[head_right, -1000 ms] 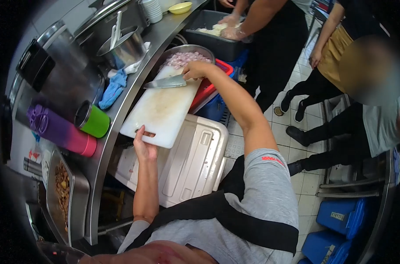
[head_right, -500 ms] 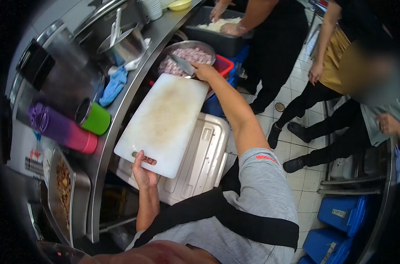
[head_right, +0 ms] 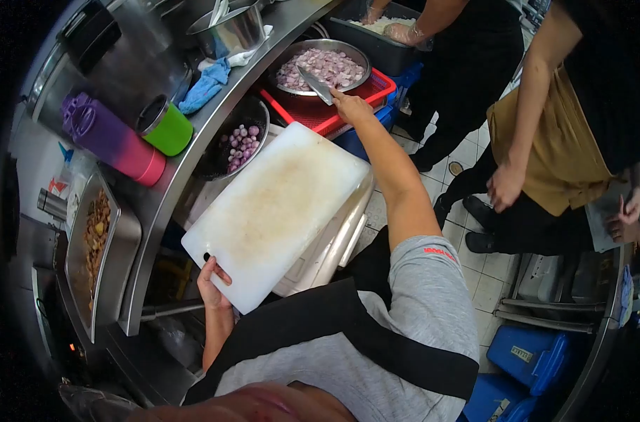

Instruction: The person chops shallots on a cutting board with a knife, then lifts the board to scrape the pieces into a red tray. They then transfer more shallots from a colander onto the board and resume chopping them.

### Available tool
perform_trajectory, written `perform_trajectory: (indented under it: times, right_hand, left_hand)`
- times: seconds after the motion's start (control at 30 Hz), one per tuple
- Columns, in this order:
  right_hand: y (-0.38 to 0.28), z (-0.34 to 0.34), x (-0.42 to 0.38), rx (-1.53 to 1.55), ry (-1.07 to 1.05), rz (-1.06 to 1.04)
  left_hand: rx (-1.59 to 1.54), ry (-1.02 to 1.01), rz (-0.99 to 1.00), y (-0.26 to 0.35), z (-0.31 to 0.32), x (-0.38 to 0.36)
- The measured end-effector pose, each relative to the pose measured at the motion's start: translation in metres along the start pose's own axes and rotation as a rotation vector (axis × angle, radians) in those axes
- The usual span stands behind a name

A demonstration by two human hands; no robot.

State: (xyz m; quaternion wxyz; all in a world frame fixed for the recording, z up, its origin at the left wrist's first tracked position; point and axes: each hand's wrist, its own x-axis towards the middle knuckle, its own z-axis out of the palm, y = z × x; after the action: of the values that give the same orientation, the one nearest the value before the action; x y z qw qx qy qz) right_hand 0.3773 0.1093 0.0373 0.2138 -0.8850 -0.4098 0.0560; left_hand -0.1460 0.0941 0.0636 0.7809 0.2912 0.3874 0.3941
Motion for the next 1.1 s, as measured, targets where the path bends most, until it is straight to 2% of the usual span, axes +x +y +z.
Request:
perform_trajectory:
  times: [0.13, 0.23, 0.27, 0.33, 0.4, 0.47, 0.53, 0.6, 0.67, 0.73, 0.8, 0.83, 0.87, 1.0, 1.1]
  right_hand:
    - [0.007, -0.020, -0.041, -0.014, -0.027, -0.045]
    - [0.009, -0.037, -0.072, -0.041, -0.100, -0.019]
    - [0.011, -0.041, -0.081, -0.044, -0.102, -0.020]
    - [0.016, -0.050, -0.096, -0.007, -0.109, -0.022]
    - [0.017, -0.066, -0.108, 0.004, -0.097, -0.042]
    - [0.015, -0.080, -0.109, 0.016, -0.088, -0.062]
    - [0.012, -0.090, -0.106, 0.012, 0.008, -0.077]
    - [0.001, -0.094, -0.095, 0.041, 0.055, -0.049]
    - [-0.012, -0.094, -0.078, 0.077, 0.072, 0.074]
    - [-0.015, -0.082, -0.061, 0.031, 0.130, 0.005]
    - [-0.016, -0.072, -0.050, 0.119, 0.087, -0.086]
    - [-0.020, -0.074, -0.048, 0.162, -0.019, -0.051]
    - [-0.016, -0.072, -0.040, 0.159, -0.022, -0.053]
    - [0.012, -0.078, -0.020, 0.197, -0.115, -0.091]
    - [0.031, -0.083, -0.004, 0.280, -0.164, 0.093]
  left_hand:
    - [-0.033, -0.050, -0.051, 0.002, -0.028, -0.008]
    - [-0.041, 0.212, -0.087, 0.005, 0.002, -0.024]
    - [-0.044, 0.213, -0.089, -0.001, -0.020, -0.018]
    - [0.037, -0.136, -0.161, -0.017, -0.082, 0.006]
    - [0.094, -0.140, -0.144, -0.022, -0.081, 0.006]
    - [0.017, -0.072, -0.242, -0.026, -0.079, 0.009]
    - [0.055, -0.117, -0.253, -0.029, -0.076, 0.011]
    - [0.093, -0.029, -0.185, -0.032, -0.061, 0.012]
    - [0.094, -0.016, -0.162, -0.033, -0.051, 0.015]
    - [0.463, 0.037, 0.037, -0.035, -0.039, 0.011]
    - [0.502, 0.060, 0.056, -0.037, -0.044, 0.015]
    - [0.585, 0.045, 0.113, -0.040, -0.051, 0.020]
    - [0.667, 0.031, 0.171, -0.042, -0.057, 0.025]
    - [0.708, 0.028, 0.113, -0.045, -0.071, 0.032]
    - [0.764, 0.049, 0.128, -0.049, -0.074, 0.029]
